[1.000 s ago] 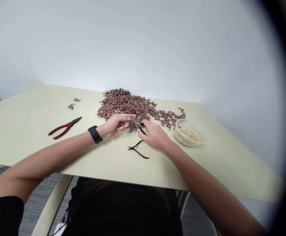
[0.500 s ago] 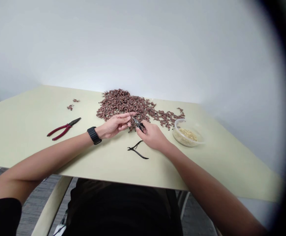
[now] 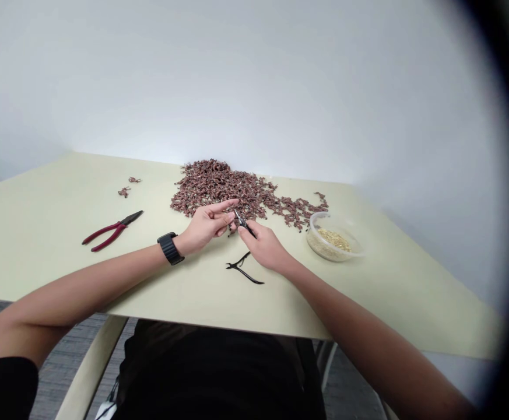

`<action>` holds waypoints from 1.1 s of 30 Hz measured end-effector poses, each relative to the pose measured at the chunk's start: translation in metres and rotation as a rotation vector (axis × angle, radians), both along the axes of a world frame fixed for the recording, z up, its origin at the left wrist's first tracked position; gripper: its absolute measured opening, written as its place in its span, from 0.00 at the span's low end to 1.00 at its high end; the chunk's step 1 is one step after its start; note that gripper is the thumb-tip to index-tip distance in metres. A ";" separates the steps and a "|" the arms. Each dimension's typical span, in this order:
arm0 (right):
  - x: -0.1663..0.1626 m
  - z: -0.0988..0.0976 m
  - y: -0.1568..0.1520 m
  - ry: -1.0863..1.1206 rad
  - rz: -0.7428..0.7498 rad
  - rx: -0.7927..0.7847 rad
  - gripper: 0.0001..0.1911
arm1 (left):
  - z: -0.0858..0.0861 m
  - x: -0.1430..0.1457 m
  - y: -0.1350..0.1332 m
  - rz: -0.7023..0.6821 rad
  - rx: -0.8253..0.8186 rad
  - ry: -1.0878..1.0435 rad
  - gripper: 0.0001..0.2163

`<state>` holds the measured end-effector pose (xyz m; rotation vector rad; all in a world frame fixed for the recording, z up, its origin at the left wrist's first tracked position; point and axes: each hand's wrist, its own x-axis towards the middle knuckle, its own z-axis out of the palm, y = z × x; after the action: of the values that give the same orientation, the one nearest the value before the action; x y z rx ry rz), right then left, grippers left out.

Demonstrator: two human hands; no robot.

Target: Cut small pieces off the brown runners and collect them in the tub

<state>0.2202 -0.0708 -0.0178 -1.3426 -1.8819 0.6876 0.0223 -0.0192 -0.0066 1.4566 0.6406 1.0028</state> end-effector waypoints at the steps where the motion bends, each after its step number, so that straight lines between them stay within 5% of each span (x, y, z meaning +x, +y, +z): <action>1: 0.001 0.000 0.001 0.016 0.010 -0.012 0.17 | 0.001 0.000 -0.001 0.013 0.020 0.018 0.32; 10: 0.009 0.000 0.008 0.094 -0.012 -0.054 0.20 | 0.011 0.004 -0.011 0.119 0.154 0.151 0.28; 33: 0.014 0.006 0.005 -0.087 0.022 0.061 0.16 | 0.005 0.001 -0.005 0.053 0.061 0.044 0.25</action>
<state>0.2341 -0.0655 -0.0116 -1.3342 -1.9729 0.5867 0.0236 -0.0241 -0.0015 1.5256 0.6891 1.0415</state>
